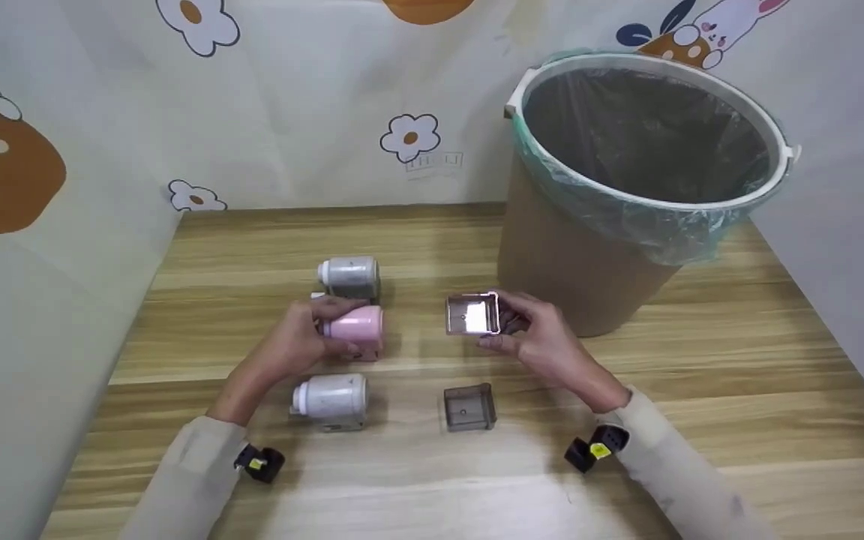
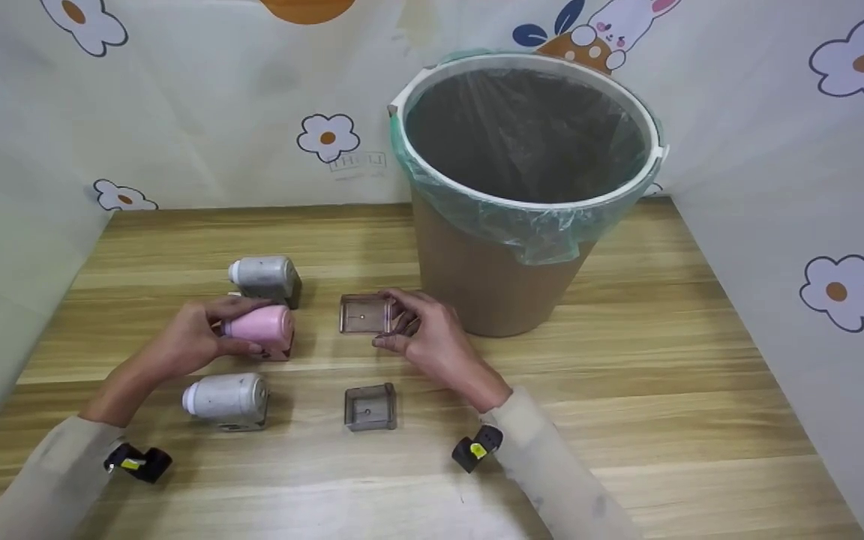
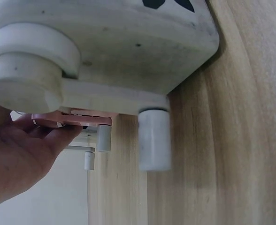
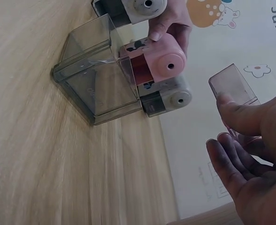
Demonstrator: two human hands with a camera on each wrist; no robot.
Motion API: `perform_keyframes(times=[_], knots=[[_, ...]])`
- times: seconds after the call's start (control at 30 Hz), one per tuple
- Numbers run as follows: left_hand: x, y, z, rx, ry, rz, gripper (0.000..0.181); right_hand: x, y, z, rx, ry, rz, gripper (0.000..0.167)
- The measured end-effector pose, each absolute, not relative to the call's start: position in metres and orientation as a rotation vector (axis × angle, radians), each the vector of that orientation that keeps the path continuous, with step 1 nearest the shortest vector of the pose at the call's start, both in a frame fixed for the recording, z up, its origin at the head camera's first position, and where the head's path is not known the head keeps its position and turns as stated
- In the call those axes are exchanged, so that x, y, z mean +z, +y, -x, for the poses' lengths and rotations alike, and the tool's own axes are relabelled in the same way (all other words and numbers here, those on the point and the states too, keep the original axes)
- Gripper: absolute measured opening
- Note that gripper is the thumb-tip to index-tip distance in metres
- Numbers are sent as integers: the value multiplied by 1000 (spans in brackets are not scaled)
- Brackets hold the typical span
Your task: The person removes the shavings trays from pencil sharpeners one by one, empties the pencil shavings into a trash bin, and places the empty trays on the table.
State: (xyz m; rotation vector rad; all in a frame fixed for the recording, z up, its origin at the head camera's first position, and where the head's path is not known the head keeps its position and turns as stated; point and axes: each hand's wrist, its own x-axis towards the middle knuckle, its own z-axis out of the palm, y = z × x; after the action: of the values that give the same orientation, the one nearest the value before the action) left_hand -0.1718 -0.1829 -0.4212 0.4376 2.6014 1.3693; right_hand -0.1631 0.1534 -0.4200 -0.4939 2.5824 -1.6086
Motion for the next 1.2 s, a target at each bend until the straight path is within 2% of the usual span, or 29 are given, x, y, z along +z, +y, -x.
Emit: perform_keyframes(times=[0.6,0.87,1.2], knots=[[-419,-183,171,1363,2582,-407,65,-438,150,173,-1455,2620,383,70],[-421,-182,173,1389,2591,-429,64,-442,146,178,-1417,2638,422,63],[-421,-182,172,1407,2563,-399,65,-456,144,180,-1394,2660,427,64]])
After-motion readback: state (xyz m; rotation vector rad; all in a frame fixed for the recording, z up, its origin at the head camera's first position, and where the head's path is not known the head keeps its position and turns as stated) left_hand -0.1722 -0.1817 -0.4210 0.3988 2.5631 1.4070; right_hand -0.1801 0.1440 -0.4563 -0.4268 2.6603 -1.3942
